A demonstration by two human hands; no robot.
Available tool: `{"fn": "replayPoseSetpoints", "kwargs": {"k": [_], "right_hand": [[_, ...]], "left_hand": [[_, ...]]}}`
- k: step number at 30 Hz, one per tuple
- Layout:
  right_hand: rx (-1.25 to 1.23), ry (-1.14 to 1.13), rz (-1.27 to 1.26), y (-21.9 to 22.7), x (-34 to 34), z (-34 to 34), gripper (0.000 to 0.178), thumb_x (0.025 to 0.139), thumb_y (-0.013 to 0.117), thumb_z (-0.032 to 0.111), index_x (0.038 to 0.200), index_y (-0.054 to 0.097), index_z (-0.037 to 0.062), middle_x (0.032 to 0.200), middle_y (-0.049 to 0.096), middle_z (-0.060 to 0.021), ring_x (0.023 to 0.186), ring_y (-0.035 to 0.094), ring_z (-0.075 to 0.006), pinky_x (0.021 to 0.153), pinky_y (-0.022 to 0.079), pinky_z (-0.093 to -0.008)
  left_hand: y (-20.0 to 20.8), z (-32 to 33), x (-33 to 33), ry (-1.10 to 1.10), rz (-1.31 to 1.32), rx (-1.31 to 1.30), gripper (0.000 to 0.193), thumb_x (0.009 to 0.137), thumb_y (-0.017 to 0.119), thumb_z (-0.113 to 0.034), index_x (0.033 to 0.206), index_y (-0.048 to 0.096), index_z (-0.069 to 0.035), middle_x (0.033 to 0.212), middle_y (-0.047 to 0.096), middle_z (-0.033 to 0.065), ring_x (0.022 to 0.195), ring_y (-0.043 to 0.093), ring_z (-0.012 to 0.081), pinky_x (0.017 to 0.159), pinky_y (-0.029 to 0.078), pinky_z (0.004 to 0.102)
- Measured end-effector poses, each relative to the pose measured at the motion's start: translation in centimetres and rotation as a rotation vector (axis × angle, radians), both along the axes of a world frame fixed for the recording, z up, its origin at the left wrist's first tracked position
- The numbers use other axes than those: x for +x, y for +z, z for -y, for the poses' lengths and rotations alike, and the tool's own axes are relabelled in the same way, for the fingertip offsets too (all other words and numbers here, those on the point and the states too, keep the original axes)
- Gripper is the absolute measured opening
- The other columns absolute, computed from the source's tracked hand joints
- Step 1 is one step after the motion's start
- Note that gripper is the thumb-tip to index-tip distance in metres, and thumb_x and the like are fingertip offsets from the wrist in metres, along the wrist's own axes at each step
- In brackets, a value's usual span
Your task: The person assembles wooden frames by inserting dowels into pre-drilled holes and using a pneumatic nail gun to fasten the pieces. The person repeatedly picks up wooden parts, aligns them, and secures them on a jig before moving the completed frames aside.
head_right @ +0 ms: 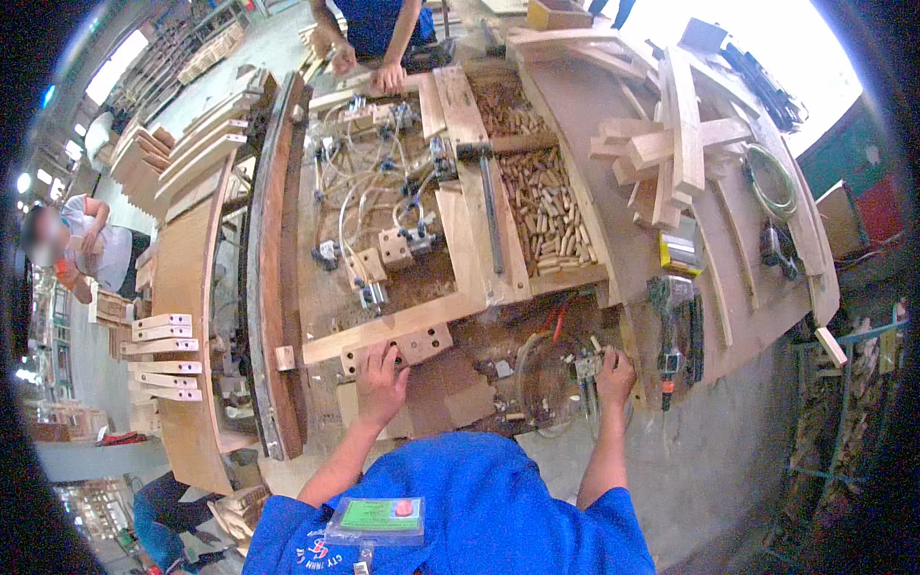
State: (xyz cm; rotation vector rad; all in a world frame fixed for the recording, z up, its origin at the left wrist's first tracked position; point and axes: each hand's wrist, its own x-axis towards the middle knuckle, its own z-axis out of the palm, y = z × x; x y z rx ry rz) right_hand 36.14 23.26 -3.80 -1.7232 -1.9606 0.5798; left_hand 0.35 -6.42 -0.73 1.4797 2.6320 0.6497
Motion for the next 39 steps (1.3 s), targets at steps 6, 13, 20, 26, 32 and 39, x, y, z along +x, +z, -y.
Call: {"fn": "replayPoseSetpoints", "kwargs": {"k": [6, 13, 20, 26, 32, 39], "right_hand": [[0.134, -0.096, -0.037, -1.6, 0.3, -0.3, 0.033, 0.108, 0.058, 0.029, 0.101, 0.071, -0.0008, 0.091, 0.072, -0.0263, 0.084, 0.067, -0.0488, 0.074, 0.05, -0.0538], [0.164, -0.105, -0.035, -2.4, 0.5, -0.3, 0.031, 0.107, 0.06, 0.029, 0.104, 0.071, 0.0012, 0.092, 0.073, -0.0234, 0.086, 0.07, -0.0442, 0.075, 0.052, -0.0516], [0.009, -0.128, -0.067, -2.8, 1.0, -0.6, 0.033, 0.107, 0.058, 0.03, 0.109, 0.071, 0.0, 0.1, 0.074, -0.0249, 0.092, 0.07, -0.0458, 0.08, 0.052, -0.0514], [0.199, -0.101, -0.058, -3.1, 0.7, -0.6, 0.03, 0.107, 0.058, 0.029, 0.099, 0.07, 0.0024, 0.08, 0.07, -0.0209, 0.073, 0.07, -0.0388, 0.068, 0.051, -0.0492], [0.164, -0.108, -0.033, -2.0, 0.1, -0.2, 0.03, 0.107, 0.058, 0.028, 0.1, 0.07, 0.0022, 0.087, 0.071, -0.0234, 0.081, 0.068, -0.0447, 0.072, 0.05, -0.0516], [0.156, -0.1, -0.052, -1.5, -0.1, -0.2, 0.03, 0.107, 0.058, 0.029, 0.099, 0.07, 0.0019, 0.088, 0.072, -0.0238, 0.082, 0.068, -0.0451, 0.072, 0.05, -0.0521]], "left_hand": [[0.0, -0.5, 0.1, 0.004, 0.0, -0.017, 0.055, 0.087, 0.081, -0.016, 0.136, 0.061, 0.0, 0.146, 0.054, 0.0204, 0.139, 0.049, 0.0418, 0.117, 0.041, 0.0516], [0.0, -0.5, -0.1, -0.007, 0.015, -0.025, 0.053, 0.086, 0.081, -0.012, 0.134, 0.062, 0.0, 0.146, 0.055, 0.0196, 0.139, 0.049, 0.0409, 0.117, 0.041, 0.0506], [0.1, -0.6, -0.1, -0.005, 0.009, -0.017, 0.054, 0.085, 0.082, -0.011, 0.134, 0.062, -0.001, 0.145, 0.055, 0.0197, 0.138, 0.05, 0.041, 0.117, 0.042, 0.051], [0.3, -0.6, -0.3, -0.013, 0.014, -0.02, 0.056, 0.084, 0.082, -0.011, 0.135, 0.061, -0.001, 0.144, 0.055, 0.0201, 0.138, 0.051, 0.041, 0.117, 0.042, 0.0511], [0.0, -0.4, -0.3, -0.01, 0.033, -0.022, 0.055, 0.085, 0.082, -0.012, 0.135, 0.062, -0.001, 0.143, 0.055, 0.0198, 0.138, 0.051, 0.041, 0.118, 0.041, 0.0511], [0.0, -0.4, -0.4, -0.004, 0.045, -0.026, 0.054, 0.085, 0.083, -0.012, 0.134, 0.062, -0.001, 0.143, 0.056, 0.0199, 0.137, 0.051, 0.0415, 0.117, 0.042, 0.0515]]}}
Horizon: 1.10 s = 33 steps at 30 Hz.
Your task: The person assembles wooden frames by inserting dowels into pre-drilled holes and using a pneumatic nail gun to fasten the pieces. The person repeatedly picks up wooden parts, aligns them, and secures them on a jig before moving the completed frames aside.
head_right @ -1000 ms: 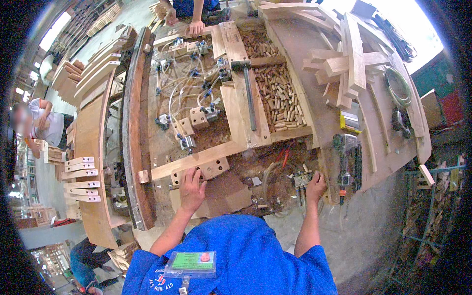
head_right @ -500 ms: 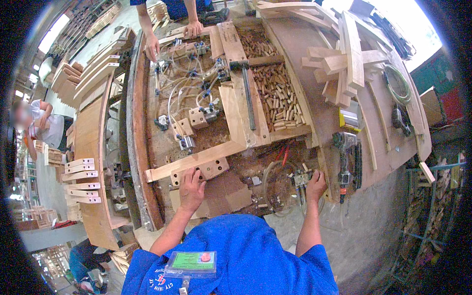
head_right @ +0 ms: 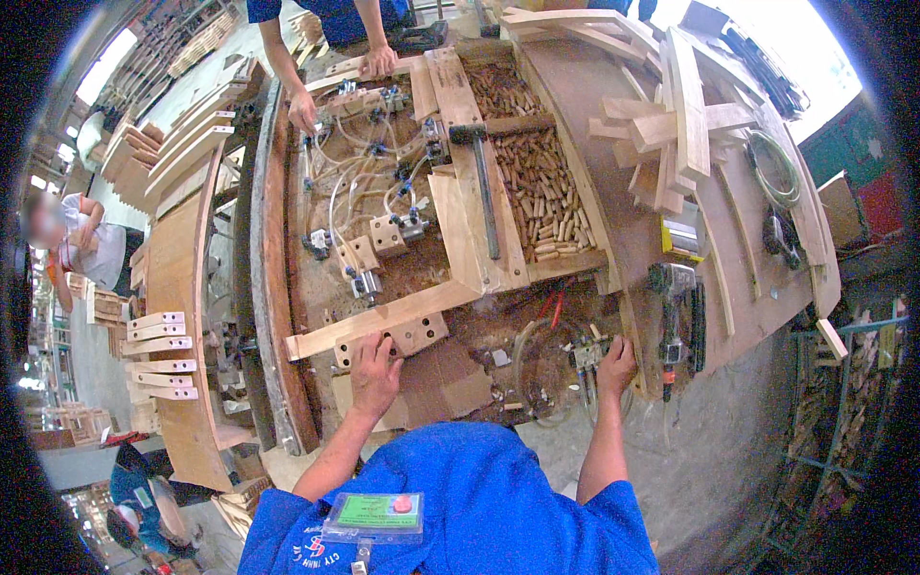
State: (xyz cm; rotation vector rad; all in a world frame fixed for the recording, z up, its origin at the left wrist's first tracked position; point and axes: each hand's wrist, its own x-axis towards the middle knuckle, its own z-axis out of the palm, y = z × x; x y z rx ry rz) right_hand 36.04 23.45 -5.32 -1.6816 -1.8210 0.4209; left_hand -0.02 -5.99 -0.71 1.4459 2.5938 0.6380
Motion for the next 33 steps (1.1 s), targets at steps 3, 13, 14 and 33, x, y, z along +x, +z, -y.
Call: {"fn": "replayPoseSetpoints", "kwargs": {"k": [3, 13, 14, 33], "right_hand": [[-0.047, -0.004, 0.036, -0.18, 0.28, -0.05, 0.031, 0.107, 0.058, 0.029, 0.1, 0.07, 0.0014, 0.09, 0.072, -0.0243, 0.083, 0.068, -0.0455, 0.074, 0.05, -0.052], [0.026, 0.0, 0.021, -0.56, 0.07, 0.08, 0.03, 0.107, 0.058, 0.028, 0.104, 0.07, 0.0018, 0.089, 0.071, -0.0247, 0.083, 0.068, -0.046, 0.073, 0.05, -0.0517], [0.008, -0.005, 0.03, -0.51, 0.14, 0.08, 0.029, 0.107, 0.058, 0.028, 0.104, 0.07, 0.0017, 0.089, 0.071, -0.025, 0.083, 0.068, -0.0463, 0.073, 0.05, -0.0518], [-0.072, 0.002, 0.052, -0.44, 0.61, 0.03, 0.036, 0.108, 0.058, 0.031, 0.114, 0.073, -0.0009, 0.104, 0.076, -0.0247, 0.097, 0.071, -0.0449, 0.083, 0.054, -0.0515]], "left_hand": [[-0.04, 0.06, -0.04, 0.006, 0.012, -0.012, 0.054, 0.085, 0.083, -0.013, 0.133, 0.062, -0.001, 0.143, 0.056, 0.02, 0.137, 0.051, 0.042, 0.117, 0.042, 0.0517], [-0.21, 0.19, -0.22, 0.01, 0.003, 0.012, 0.054, 0.084, 0.083, -0.014, 0.133, 0.064, 0.0, 0.142, 0.057, 0.0197, 0.135, 0.052, 0.041, 0.116, 0.043, 0.0509], [-0.22, 0.16, -0.23, 0.009, 0.009, 0.013, 0.054, 0.084, 0.083, -0.014, 0.133, 0.064, 0.0, 0.142, 0.057, 0.0197, 0.134, 0.052, 0.0408, 0.116, 0.043, 0.0509], [-0.25, 0.21, -0.24, 0.002, 0.011, 0.021, 0.055, 0.084, 0.083, -0.013, 0.134, 0.064, 0.0, 0.143, 0.057, 0.0205, 0.136, 0.051, 0.0409, 0.117, 0.042, 0.051]]}}
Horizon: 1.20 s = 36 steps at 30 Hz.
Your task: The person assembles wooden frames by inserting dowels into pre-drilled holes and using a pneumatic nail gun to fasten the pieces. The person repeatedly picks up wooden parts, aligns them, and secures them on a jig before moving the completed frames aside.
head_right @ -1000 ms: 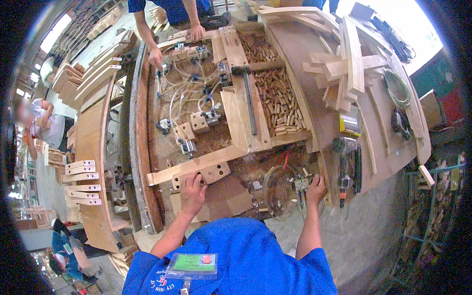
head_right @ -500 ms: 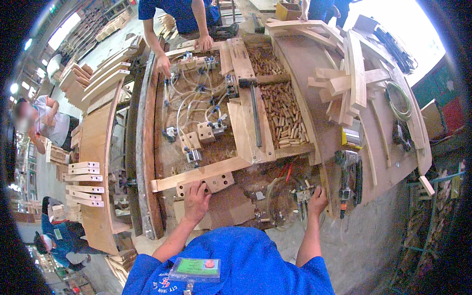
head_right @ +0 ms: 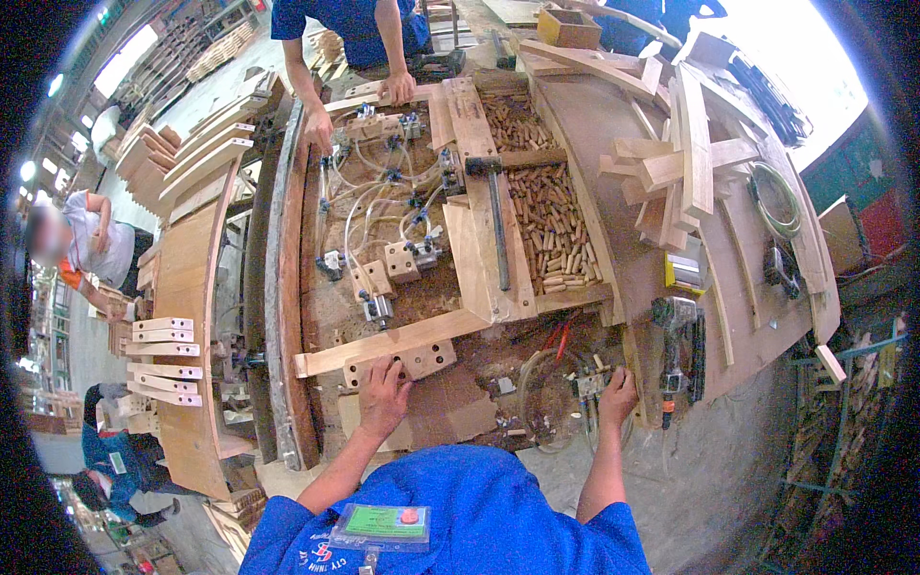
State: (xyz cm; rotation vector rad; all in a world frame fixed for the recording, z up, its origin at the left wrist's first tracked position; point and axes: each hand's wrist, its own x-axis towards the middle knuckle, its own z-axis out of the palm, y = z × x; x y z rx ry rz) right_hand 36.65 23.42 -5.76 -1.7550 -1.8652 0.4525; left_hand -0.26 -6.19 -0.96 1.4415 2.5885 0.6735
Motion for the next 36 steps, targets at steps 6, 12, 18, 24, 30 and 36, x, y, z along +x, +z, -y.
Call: {"fn": "replayPoseSetpoints", "kwargs": {"k": [6, 12, 18, 24, 30, 36], "right_hand": [[-0.012, -0.025, -0.031, -0.3, 0.0, 0.2, 0.034, 0.107, 0.06, 0.032, 0.114, 0.073, 0.001, 0.106, 0.077, -0.023, 0.099, 0.072, -0.0434, 0.085, 0.054, -0.0508], [0.009, -0.036, -0.025, 0.1, -0.9, 1.1, 0.034, 0.105, 0.063, 0.033, 0.118, 0.073, 0.0031, 0.105, 0.078, -0.0226, 0.097, 0.074, -0.0419, 0.084, 0.055, -0.0503], [0.005, -0.05, -0.013, 0.7, -1.3, 1.4, 0.037, 0.105, 0.063, 0.032, 0.123, 0.071, 0.0005, 0.105, 0.077, -0.0237, 0.095, 0.075, -0.0393, 0.084, 0.056, -0.0491], [-0.013, -0.042, -0.021, 0.9, -1.6, 1.5, 0.04, 0.104, 0.064, 0.031, 0.127, 0.068, -0.0021, 0.106, 0.077, -0.0237, 0.095, 0.075, -0.039, 0.086, 0.056, -0.0481], [-0.021, -0.061, 0.033, 1.1, -1.0, 1.5, 0.041, 0.102, 0.067, 0.026, 0.131, 0.066, -0.0021, 0.109, 0.077, -0.0243, 0.1, 0.075, -0.04, 0.088, 0.056, -0.0487], [0.026, 0.077, 0.281, 7.6, -2.0, 2.4, 0.047, 0.098, 0.07, 0.022, 0.135, 0.061, -0.0052, 0.123, 0.072, -0.0265, 0.116, 0.068, -0.0431, 0.099, 0.052, -0.0508]], "left_hand": [[-0.1, 0.1, -0.1, -0.003, -0.001, -0.001, 0.056, 0.083, 0.083, -0.014, 0.134, 0.064, 0.0, 0.143, 0.057, 0.02, 0.137, 0.051, 0.0404, 0.117, 0.042, 0.0507], [-0.1, 0.1, -0.1, -0.006, -0.015, 0.003, 0.055, 0.083, 0.083, -0.015, 0.133, 0.065, -0.001, 0.143, 0.057, 0.0191, 0.137, 0.051, 0.0397, 0.116, 0.043, 0.0501], [-0.1, 0.2, -0.2, 0.001, -0.001, 0.001, 0.055, 0.083, 0.083, -0.015, 0.133, 0.065, -0.001, 0.141, 0.058, 0.0184, 0.134, 0.053, 0.0395, 0.115, 0.044, 0.0498], [0.0, 0.3, -0.2, 0.002, -0.01, 0.006, 0.054, 0.083, 0.084, -0.015, 0.131, 0.065, -0.001, 0.141, 0.058, 0.0186, 0.134, 0.053, 0.04, 0.115, 0.044, 0.0499], [0.4, -0.1, -0.1, -0.009, -0.017, 0.008, 0.054, 0.083, 0.084, -0.014, 0.131, 0.064, -0.001, 0.141, 0.058, 0.0185, 0.134, 0.053, 0.0403, 0.114, 0.045, 0.05], [0.3, 0.4, 0.1, 0.032, 0.017, -0.018, 0.055, 0.083, 0.083, -0.014, 0.132, 0.064, -0.001, 0.141, 0.058, 0.0185, 0.135, 0.053, 0.0407, 0.114, 0.044, 0.0509]]}}
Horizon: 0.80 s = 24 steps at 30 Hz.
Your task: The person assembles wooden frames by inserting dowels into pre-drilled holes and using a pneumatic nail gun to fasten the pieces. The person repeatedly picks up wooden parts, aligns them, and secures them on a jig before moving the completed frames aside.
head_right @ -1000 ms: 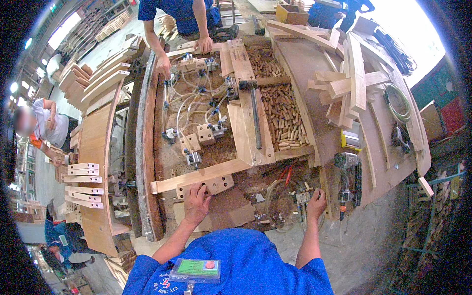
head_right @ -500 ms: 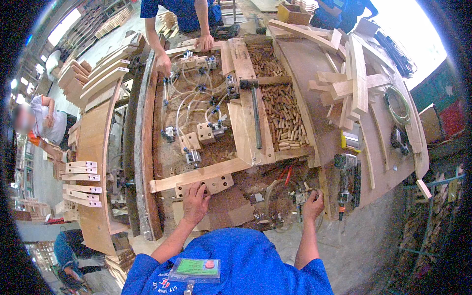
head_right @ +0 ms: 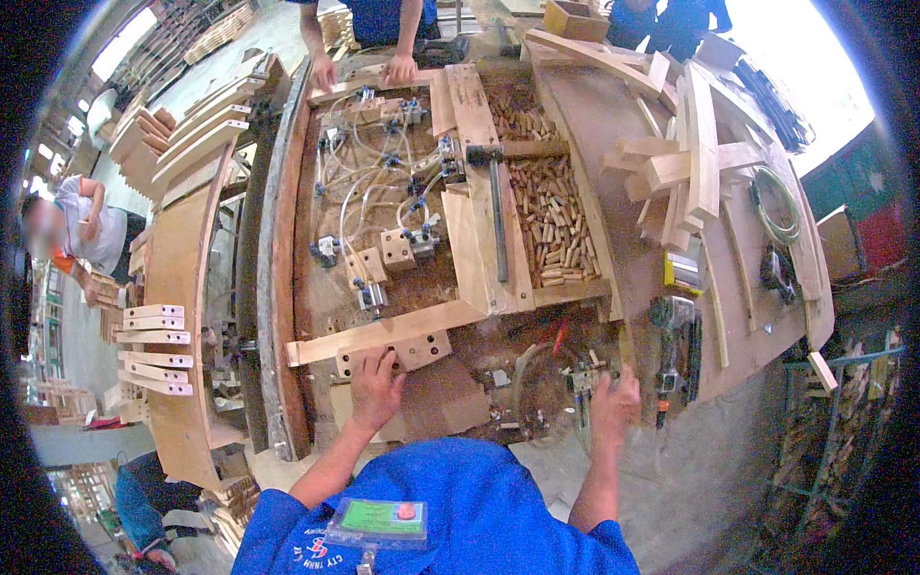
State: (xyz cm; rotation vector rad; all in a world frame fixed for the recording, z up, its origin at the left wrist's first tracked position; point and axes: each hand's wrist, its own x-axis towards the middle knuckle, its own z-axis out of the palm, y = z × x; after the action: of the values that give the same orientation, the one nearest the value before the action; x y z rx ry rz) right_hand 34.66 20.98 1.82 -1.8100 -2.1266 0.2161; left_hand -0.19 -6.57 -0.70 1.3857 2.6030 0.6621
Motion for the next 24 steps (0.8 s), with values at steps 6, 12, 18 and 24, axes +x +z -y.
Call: {"fn": "replayPoseSetpoints", "kwargs": {"k": [6, 12, 18, 24], "right_hand": [[0.154, -0.086, 0.119, 4.9, 2.8, -5.6, 0.05, 0.097, 0.073, 0.026, 0.137, 0.062, -0.0022, 0.121, 0.069, -0.0248, 0.114, 0.065, -0.0441, 0.097, 0.052, -0.0519], [0.095, -0.079, 0.302, 4.4, 3.2, -9.8, 0.065, 0.094, 0.076, 0.036, 0.143, 0.056, -0.0019, 0.117, 0.067, -0.0299, 0.108, 0.066, -0.0455, 0.096, 0.052, -0.0544], [-0.068, -0.081, 0.085, 4.7, 4.1, -12.1, 0.058, 0.095, 0.075, 0.039, 0.129, 0.059, -0.0045, 0.11, 0.073, -0.0337, 0.105, 0.07, -0.0518, 0.093, 0.055, -0.0558], [-0.041, -0.066, 0.133, 9.2, 6.1, -10.1, 0.042, 0.101, 0.069, 0.035, 0.118, 0.06, -0.0022, 0.09, 0.074, -0.021, 0.08, 0.075, -0.0349, 0.073, 0.059, -0.0463]], "left_hand": [[0.8, -1.5, 0.5, -0.008, 0.018, 0.028, 0.053, 0.083, 0.084, -0.018, 0.13, 0.065, -0.002, 0.136, 0.06, 0.0175, 0.131, 0.054, 0.0401, 0.111, 0.045, 0.0509], [0.9, -2.7, 1.3, -0.023, 0.136, 0.09, 0.045, 0.084, 0.082, -0.021, 0.123, 0.067, -0.004, 0.12, 0.066, 0.0163, 0.12, 0.059, 0.0389, 0.104, 0.047, 0.0513], [0.5, -4.1, 2.7, -0.119, 0.17, 0.204, 0.039, 0.085, 0.082, -0.023, 0.117, 0.069, -0.005, 0.112, 0.069, 0.0164, 0.113, 0.062, 0.0388, 0.101, 0.048, 0.0502], [1.1, -5.8, 2.4, -0.202, 0.341, 0.283, 0.034, 0.089, 0.08, -0.026, 0.114, 0.072, -0.005, 0.106, 0.073, 0.0162, 0.103, 0.068, 0.0383, 0.094, 0.052, 0.0494]]}}
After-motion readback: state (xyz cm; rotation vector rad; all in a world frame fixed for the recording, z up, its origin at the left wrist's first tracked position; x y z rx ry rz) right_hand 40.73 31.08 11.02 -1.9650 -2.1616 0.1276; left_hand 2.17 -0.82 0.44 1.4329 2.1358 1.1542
